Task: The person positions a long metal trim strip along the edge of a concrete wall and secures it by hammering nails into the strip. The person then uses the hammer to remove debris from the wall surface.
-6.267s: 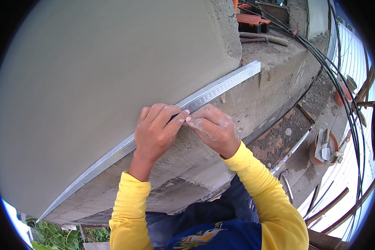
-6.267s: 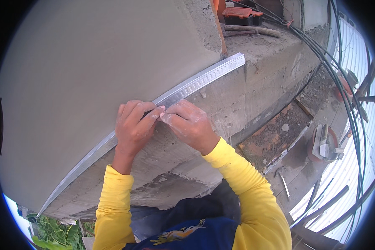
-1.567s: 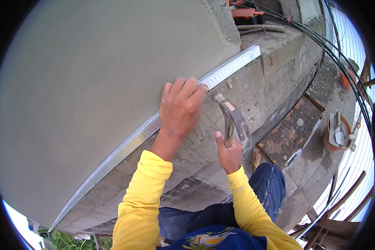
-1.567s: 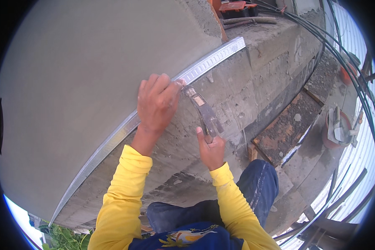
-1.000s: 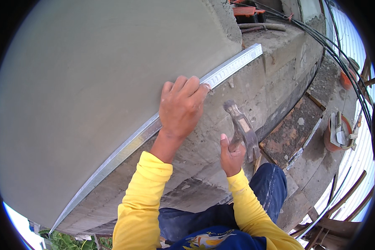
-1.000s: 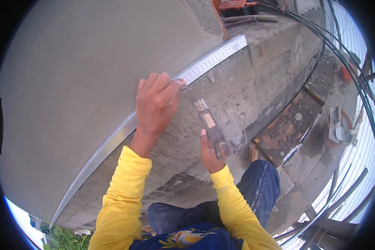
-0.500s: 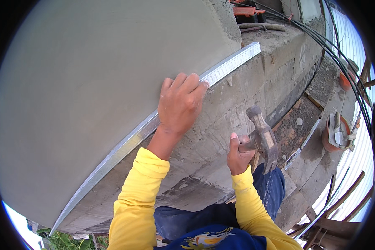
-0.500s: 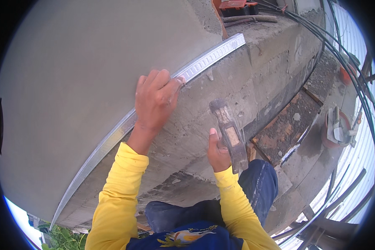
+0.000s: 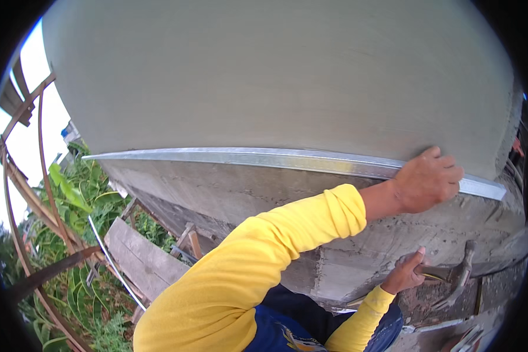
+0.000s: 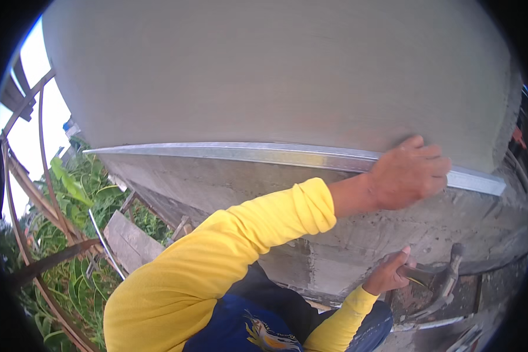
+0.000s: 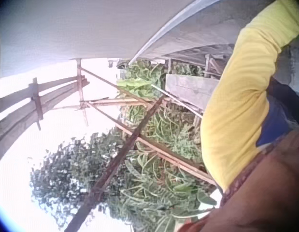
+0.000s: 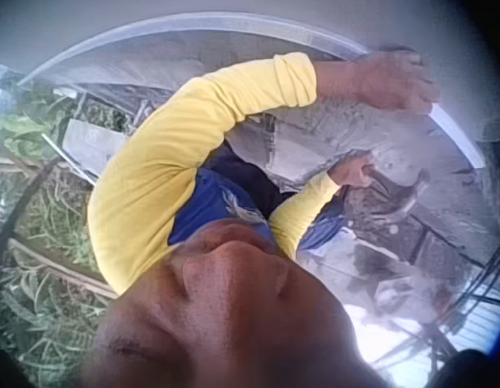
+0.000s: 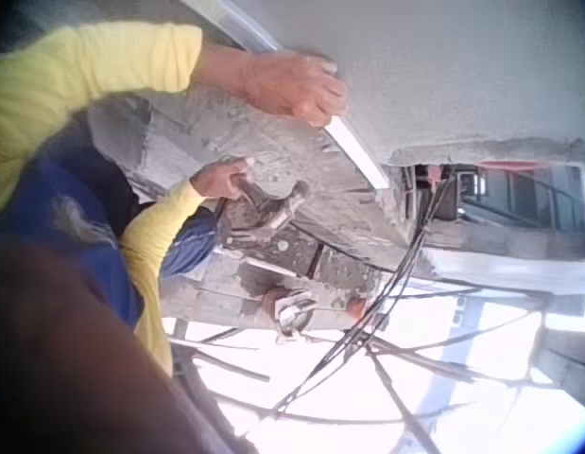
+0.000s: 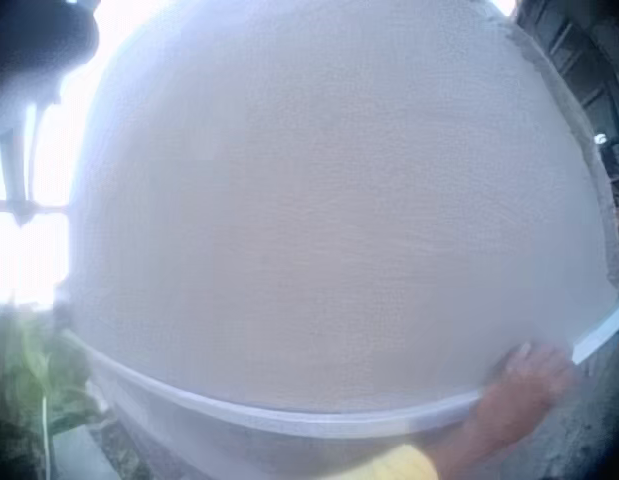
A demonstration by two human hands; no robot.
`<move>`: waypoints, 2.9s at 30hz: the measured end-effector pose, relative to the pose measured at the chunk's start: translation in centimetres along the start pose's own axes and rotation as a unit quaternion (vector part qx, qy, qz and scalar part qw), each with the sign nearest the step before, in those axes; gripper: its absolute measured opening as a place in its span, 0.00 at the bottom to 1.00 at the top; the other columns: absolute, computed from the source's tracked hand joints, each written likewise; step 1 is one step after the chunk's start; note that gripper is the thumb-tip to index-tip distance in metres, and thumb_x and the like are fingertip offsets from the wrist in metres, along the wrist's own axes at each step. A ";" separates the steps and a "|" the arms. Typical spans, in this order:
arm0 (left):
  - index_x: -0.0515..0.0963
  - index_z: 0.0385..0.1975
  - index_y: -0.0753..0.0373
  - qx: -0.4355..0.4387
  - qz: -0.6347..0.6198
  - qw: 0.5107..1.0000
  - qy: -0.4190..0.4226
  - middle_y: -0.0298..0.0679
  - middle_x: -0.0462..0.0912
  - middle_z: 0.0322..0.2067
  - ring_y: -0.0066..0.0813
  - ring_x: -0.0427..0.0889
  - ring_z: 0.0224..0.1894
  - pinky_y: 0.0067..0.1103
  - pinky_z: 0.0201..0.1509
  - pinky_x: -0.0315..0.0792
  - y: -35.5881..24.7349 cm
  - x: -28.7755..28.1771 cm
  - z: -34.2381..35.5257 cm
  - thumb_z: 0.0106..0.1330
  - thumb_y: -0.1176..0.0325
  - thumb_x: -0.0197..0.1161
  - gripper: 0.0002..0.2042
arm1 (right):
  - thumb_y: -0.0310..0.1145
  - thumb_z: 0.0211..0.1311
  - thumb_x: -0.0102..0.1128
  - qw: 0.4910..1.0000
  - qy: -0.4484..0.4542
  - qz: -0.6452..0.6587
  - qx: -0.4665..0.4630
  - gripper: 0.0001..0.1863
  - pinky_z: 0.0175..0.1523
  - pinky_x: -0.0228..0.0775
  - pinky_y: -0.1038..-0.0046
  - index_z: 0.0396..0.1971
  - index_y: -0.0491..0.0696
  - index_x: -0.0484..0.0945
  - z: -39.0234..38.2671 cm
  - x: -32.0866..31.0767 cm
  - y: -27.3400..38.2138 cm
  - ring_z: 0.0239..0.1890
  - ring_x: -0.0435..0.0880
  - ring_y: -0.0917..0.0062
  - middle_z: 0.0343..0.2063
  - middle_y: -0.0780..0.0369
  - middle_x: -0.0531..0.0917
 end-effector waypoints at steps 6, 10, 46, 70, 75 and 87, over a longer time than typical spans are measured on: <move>0.83 0.18 0.50 -0.022 0.003 1.000 -0.012 0.29 0.79 0.29 0.31 0.81 0.43 0.40 0.50 0.73 0.0 2.5 -2.0 0.57 0.64 0.66 0.07 | 0.40 0.75 0.68 0.996 -0.018 -0.061 0.068 0.21 0.23 0.53 0.80 0.23 0.51 0.70 -1.5 0.7 0.1 0.18 0.62 0.87 0.17 0.72 0.66; 0.83 0.19 0.50 -0.010 0.004 1.000 0.010 0.29 0.79 0.29 0.30 0.82 0.43 0.40 0.52 0.73 -0.4 2.9 -0.6 0.58 0.63 0.66 0.07 | 0.40 0.75 0.67 0.992 -0.050 -0.056 0.097 0.20 0.22 0.51 0.80 0.24 0.51 0.70 -0.5 0.6 -0.4 0.18 0.61 0.87 0.17 0.72 0.67; 0.86 0.47 0.59 -0.029 -0.036 0.998 0.031 0.35 0.75 0.31 0.33 0.78 0.36 0.31 0.39 0.67 0.5 -1.0 0.6 0.59 0.73 0.68 0.15 | 0.30 0.77 0.62 0.992 -0.030 0.028 -0.121 0.19 0.27 0.56 0.78 0.24 0.51 0.65 -0.5 0.0 1.6 0.21 0.64 0.90 0.17 0.72 0.70; 0.80 0.61 0.67 -0.030 -0.075 0.997 0.006 0.41 0.82 0.33 0.37 0.79 0.34 0.32 0.38 0.70 1.1 -1.5 0.0 0.63 0.76 0.62 0.23 | 0.34 0.77 0.64 0.971 0.067 -0.205 -0.102 0.19 0.27 0.58 0.74 0.24 0.50 0.68 0.0 3.5 3.0 0.21 0.62 0.87 0.18 0.69 0.72; 0.80 0.60 0.67 -0.031 -0.071 0.997 -0.003 0.40 0.80 0.31 0.37 0.78 0.33 0.32 0.38 0.70 1.2 -1.6 0.5 0.63 0.76 0.62 0.22 | 0.36 0.77 0.62 0.983 -0.023 0.118 -0.142 0.18 0.29 0.58 0.71 0.24 0.51 0.69 -1.2 0.7 4.5 0.21 0.61 0.86 0.18 0.70 0.66; 0.81 0.58 0.68 -0.036 -0.077 0.996 -0.008 0.41 0.79 0.31 0.38 0.78 0.33 0.33 0.38 0.71 1.2 -1.5 0.2 0.63 0.77 0.61 0.21 | 0.30 0.76 0.62 0.975 -0.043 0.171 -0.135 0.17 0.26 0.57 0.74 0.26 0.50 0.66 -0.9 -0.1 4.2 0.20 0.65 0.86 0.17 0.69 0.71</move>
Point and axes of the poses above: each hand's wrist, its own z-axis towards the middle knuckle, its own x-axis out of the palm, y = z × x, the point moved 10 cm from there along z, towards the middle knuckle
